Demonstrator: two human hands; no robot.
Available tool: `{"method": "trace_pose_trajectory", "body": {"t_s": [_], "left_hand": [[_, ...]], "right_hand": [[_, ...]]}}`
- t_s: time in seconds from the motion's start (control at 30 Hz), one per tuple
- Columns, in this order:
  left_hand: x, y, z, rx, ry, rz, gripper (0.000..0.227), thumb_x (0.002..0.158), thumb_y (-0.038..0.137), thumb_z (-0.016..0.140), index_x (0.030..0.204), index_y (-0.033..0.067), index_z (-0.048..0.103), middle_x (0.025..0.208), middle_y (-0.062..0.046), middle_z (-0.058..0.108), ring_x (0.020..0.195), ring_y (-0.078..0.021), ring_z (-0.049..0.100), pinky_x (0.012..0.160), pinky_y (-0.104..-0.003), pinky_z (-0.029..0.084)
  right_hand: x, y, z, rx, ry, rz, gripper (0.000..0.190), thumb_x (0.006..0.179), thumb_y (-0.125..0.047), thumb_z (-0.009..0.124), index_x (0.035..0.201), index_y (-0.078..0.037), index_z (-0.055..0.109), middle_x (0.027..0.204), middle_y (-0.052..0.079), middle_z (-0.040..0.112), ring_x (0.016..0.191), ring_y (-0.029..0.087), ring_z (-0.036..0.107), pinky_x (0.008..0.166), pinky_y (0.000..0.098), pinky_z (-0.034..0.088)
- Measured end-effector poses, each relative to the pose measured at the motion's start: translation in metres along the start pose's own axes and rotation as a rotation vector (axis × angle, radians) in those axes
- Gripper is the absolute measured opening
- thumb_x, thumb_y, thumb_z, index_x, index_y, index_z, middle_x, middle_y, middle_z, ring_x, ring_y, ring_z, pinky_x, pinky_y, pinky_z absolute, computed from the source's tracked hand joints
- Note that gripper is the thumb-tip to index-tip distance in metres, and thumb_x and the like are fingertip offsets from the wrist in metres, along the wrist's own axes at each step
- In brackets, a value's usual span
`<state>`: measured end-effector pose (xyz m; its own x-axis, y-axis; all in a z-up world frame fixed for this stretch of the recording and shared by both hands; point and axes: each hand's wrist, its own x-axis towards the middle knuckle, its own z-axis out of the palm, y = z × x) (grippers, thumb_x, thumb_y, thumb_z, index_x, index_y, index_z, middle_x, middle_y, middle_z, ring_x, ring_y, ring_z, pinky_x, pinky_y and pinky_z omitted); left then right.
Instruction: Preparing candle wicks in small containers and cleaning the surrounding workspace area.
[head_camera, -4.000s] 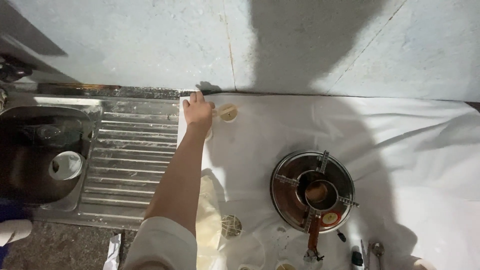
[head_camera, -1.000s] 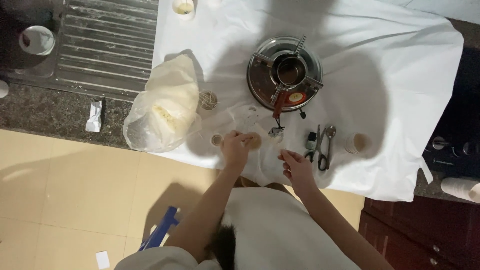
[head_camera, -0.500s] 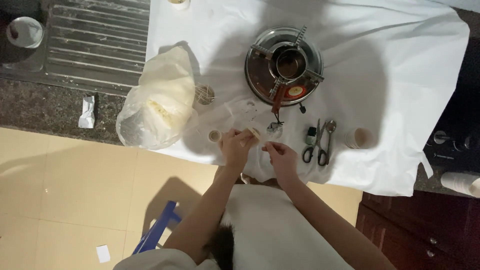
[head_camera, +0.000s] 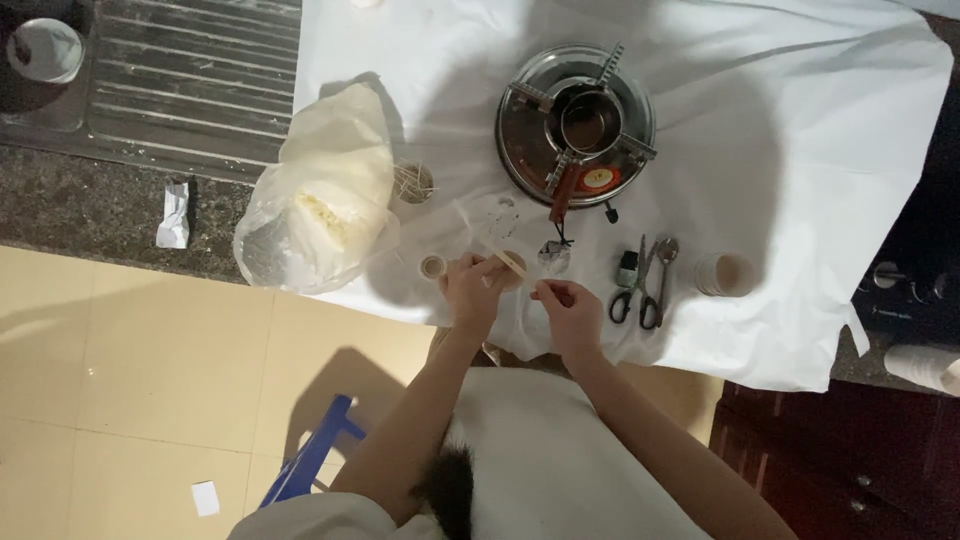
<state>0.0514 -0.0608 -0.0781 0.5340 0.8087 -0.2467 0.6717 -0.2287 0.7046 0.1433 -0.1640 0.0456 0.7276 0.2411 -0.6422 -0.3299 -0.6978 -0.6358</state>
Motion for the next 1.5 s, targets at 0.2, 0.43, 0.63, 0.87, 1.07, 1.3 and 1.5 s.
{"method": "trace_pose_trajectory", "body": {"t_s": [0.2,0.43,0.63,0.87,1.07,1.3,1.5], "left_hand": [[0.002,0.002,-0.001,0.018,-0.035,-0.048,0.012,0.091,0.032,0.074,0.097,0.0323,0.084,0.092,0.008,0.059,0.098,-0.0207,0.053,0.097,-0.042,0.03],[0.0,0.006,-0.007,0.013,-0.051,-0.037,0.012,0.09,0.031,0.072,0.096,0.0307,0.083,0.091,0.007,0.056,0.098,-0.0202,0.052,0.093,-0.042,0.028],[0.003,-0.003,0.003,0.047,-0.03,-0.03,0.015,0.088,0.03,0.073,0.098,0.0348,0.083,0.091,0.009,0.057,0.097,-0.0184,0.053,0.092,-0.042,0.027],[-0.011,0.026,-0.053,-0.005,-0.066,-0.165,0.017,0.085,0.042,0.079,0.089,0.0256,0.082,0.1,0.008,0.063,0.105,-0.015,0.058,0.099,-0.041,0.028],[-0.012,0.001,-0.049,-0.338,0.135,-0.112,0.026,0.098,0.03,0.066,0.115,0.0109,0.067,0.101,-0.004,0.056,0.074,-0.0128,0.054,0.069,-0.03,0.05],[-0.003,0.019,-0.049,-0.422,-0.109,-0.449,0.045,0.099,0.024,0.046,0.141,0.0149,0.057,0.126,-0.006,0.065,0.106,-0.0225,0.066,0.088,-0.038,0.051],[-0.004,0.019,-0.052,-0.413,-0.149,-0.473,0.051,0.097,0.019,0.041,0.145,0.0103,0.055,0.136,-0.007,0.063,0.123,-0.0235,0.06,0.105,-0.038,0.049]], "right_hand": [[0.006,0.006,0.002,-0.03,-0.006,-0.026,0.024,0.094,-0.03,0.072,0.104,-0.009,0.08,0.087,0.001,0.081,0.076,0.009,0.067,0.068,0.0242,0.053],[0.008,0.006,0.003,-0.039,-0.014,-0.038,0.023,0.095,-0.028,0.071,0.104,-0.009,0.08,0.087,0.002,0.081,0.08,0.011,0.072,0.075,0.0255,0.057],[0.005,0.0,0.001,-0.086,-0.004,-0.026,0.024,0.095,-0.029,0.071,0.106,-0.009,0.079,0.09,0.002,0.081,0.082,0.011,0.072,0.077,0.0258,0.058],[0.013,0.011,0.003,-0.071,-0.033,-0.04,0.023,0.095,-0.029,0.072,0.105,-0.009,0.079,0.09,0.003,0.082,0.085,0.012,0.074,0.082,0.0259,0.058],[0.031,0.033,0.008,-0.115,-0.05,-0.051,0.021,0.096,-0.029,0.071,0.103,-0.01,0.078,0.089,0.001,0.081,0.082,0.011,0.073,0.082,0.0267,0.058],[0.031,0.034,0.007,-0.147,-0.078,0.008,0.022,0.096,-0.03,0.07,0.105,-0.011,0.077,0.093,0.0,0.082,0.088,0.012,0.073,0.085,0.0287,0.057],[0.033,0.035,0.007,-0.158,-0.067,-0.007,0.029,0.095,-0.035,0.07,0.109,-0.011,0.078,0.092,-0.001,0.082,0.088,0.011,0.074,0.082,0.0272,0.059]]}}
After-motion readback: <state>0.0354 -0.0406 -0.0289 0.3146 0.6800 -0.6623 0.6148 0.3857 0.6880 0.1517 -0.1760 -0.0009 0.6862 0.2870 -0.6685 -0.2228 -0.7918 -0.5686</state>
